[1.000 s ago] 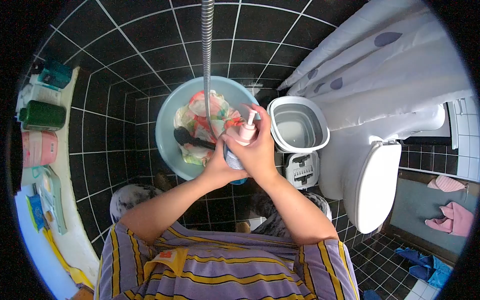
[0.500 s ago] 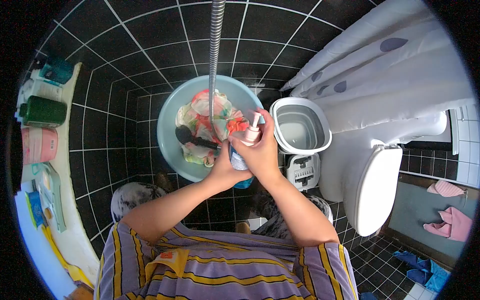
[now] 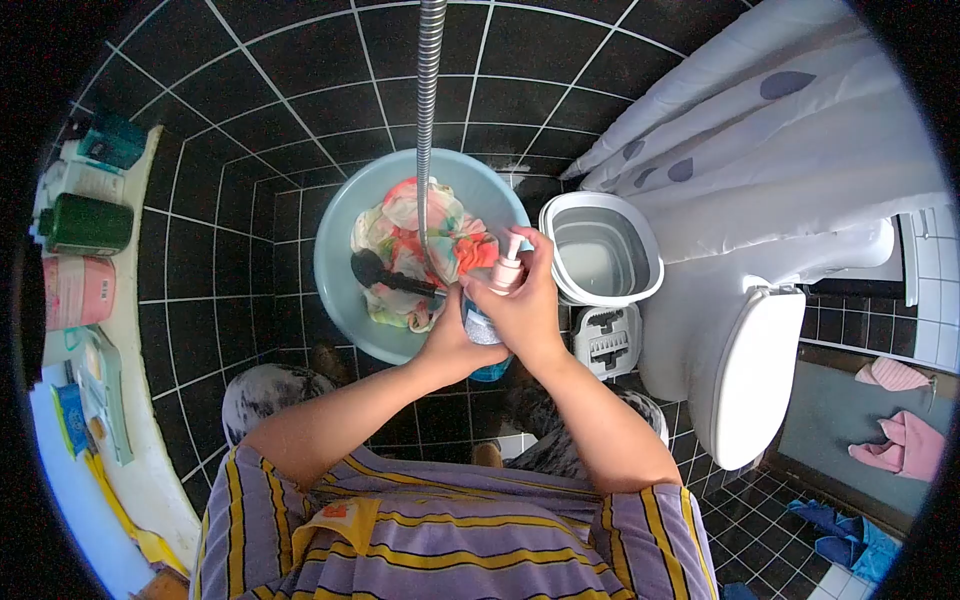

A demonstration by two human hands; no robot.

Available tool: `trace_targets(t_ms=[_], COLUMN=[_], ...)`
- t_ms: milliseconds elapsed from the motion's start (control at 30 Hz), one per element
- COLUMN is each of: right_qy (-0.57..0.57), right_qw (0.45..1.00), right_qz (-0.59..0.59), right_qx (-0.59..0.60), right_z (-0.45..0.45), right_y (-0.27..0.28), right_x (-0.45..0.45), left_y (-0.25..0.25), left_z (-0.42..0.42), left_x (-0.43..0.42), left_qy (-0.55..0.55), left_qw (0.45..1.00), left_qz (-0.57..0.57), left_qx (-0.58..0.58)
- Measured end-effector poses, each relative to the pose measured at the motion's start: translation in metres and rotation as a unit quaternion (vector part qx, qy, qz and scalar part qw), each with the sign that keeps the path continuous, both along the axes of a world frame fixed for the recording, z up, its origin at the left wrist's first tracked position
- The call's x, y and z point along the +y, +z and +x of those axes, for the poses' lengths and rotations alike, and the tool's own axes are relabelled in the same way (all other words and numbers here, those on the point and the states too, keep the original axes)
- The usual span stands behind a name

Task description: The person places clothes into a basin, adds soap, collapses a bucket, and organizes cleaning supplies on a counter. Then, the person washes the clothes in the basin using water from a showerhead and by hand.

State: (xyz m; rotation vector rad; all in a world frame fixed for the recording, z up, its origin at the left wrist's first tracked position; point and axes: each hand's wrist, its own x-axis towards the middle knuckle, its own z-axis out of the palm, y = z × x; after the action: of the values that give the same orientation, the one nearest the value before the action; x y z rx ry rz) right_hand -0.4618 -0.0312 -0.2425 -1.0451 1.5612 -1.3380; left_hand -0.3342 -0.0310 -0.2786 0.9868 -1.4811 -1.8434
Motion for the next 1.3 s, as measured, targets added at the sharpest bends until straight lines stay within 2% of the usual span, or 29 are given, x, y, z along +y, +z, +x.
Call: trace_targets(t_ms=[167,267,367,467,567,667,767,967,1167,1300], right_qy=[0.002,-0.009,-0.005,0.009,0.003,-0.017,0.0,0.016,0.021,0.022], right_qw=[1.0,0.999,1.0,1.0,0.999,0.998,1.0,0.997,0.999,0.997], right_qz=[0.011,-0.011,-0.008,0.004,-0.02,-0.024,0.013,-0.01,0.015,-0.031], right_qx=[0.005,0.048,0.024,0.009,0.031,0.052,0.012,0.075,0.039,0.063], right_z=[-0.003,0.001,-0.002,-0.009,-0.007,-0.003,-0.005,-0.011,-0.006,-0.009], right_y=[-0.009,0.002,0.0,-0.019,-0.015,-0.002,0.002,-0.016,0.007,-0.008], right_x=[0.004,0.005,0.005,0.008,0.008,0.007,0.007,0.011,0.007,0.007], left_y=[-0.004,-0.007,-0.001,0.001,0.002,-0.002,0.003,-0.002,0.002,0.005], left_z=[0.001,0.001,0.001,0.0,0.001,0.001,0.0,-0.002,-0.002,-0.002], left_x=[0.001,0.0,-0.002,-0.002,-0.003,-0.002,-0.001,0.001,0.0,0.0], left_qy=[-0.011,-0.023,-0.03,-0.031,-0.041,-0.043,-0.042,-0.02,-0.033,-0.026], left_qw=[1.0,0.999,0.999,0.999,0.999,0.999,0.999,1.0,0.999,1.0], left_qz=[0.0,-0.023,0.03,0.016,-0.02,-0.005,0.016,-0.017,0.0,-0.017], left_qx=[0.0,0.001,0.005,-0.006,-0.002,0.003,-0.008,-0.012,0.0,-0.004])
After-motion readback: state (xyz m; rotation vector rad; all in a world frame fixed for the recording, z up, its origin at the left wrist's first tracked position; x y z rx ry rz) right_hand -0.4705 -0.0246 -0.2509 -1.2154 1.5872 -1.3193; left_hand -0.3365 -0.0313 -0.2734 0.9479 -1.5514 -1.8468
